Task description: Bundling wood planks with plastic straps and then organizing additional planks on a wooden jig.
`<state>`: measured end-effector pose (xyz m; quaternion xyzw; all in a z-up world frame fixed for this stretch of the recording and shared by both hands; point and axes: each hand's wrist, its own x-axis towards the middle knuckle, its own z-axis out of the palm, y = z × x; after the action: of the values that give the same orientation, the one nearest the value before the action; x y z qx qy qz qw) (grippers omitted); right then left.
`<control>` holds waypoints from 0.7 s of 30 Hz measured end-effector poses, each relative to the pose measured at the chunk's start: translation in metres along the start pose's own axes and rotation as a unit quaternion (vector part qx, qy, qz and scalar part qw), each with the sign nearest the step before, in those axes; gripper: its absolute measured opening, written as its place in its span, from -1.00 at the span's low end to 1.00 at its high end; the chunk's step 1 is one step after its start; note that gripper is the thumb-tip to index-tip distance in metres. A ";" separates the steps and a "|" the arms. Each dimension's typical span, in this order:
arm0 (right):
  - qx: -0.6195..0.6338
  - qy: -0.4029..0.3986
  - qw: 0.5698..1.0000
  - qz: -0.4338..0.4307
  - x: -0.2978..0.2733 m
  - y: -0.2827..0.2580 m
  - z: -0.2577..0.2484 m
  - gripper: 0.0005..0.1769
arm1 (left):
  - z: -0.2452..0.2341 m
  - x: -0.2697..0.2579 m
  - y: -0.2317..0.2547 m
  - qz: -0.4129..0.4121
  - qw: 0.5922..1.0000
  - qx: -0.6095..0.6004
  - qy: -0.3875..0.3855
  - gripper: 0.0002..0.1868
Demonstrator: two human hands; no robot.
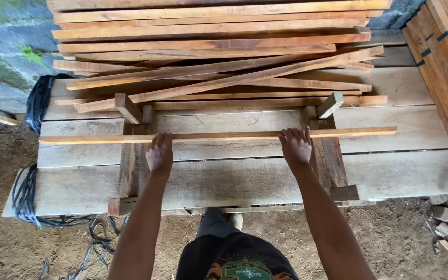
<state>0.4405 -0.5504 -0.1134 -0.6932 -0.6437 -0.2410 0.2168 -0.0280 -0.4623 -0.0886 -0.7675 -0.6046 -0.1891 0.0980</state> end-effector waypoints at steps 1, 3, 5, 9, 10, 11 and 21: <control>-0.002 0.000 1.000 0.002 -0.004 0.011 0.011 -0.73 | 0.023 -0.001 -0.008 0.003 1.000 -0.002 -0.001 -0.92; 0.052 -0.273 0.953 0.122 0.000 0.027 0.040 -0.71 | 0.068 0.008 -0.031 -0.015 0.999 0.023 -0.036 -0.89; 0.083 -0.338 0.924 0.157 0.021 0.025 0.030 -0.70 | 0.076 0.019 -0.040 -0.012 0.998 0.022 -0.056 -0.89; 0.144 -0.370 0.901 0.174 0.027 0.014 -0.001 -0.66 | 0.048 0.014 -0.030 -0.049 0.992 -0.057 -0.102 -0.81; 0.143 -0.369 0.901 0.174 0.013 0.014 0.006 -0.66 | 0.062 0.005 -0.036 -0.048 0.992 -0.058 -0.102 -0.81; 0.117 -0.275 0.947 0.120 -0.001 0.015 0.014 -0.66 | 0.077 -0.003 -0.042 -0.031 0.994 -0.062 -0.086 -0.86; 0.042 -0.275 0.957 0.082 0.001 -0.001 -0.035 -0.68 | 0.021 -0.017 -0.022 0.004 0.998 -0.057 -0.041 -0.98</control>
<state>0.4378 -0.5708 -0.0855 -0.7734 -0.6289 0.0047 0.0800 -0.0489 -0.4639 -0.1162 -0.7817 -0.5930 -0.1909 0.0300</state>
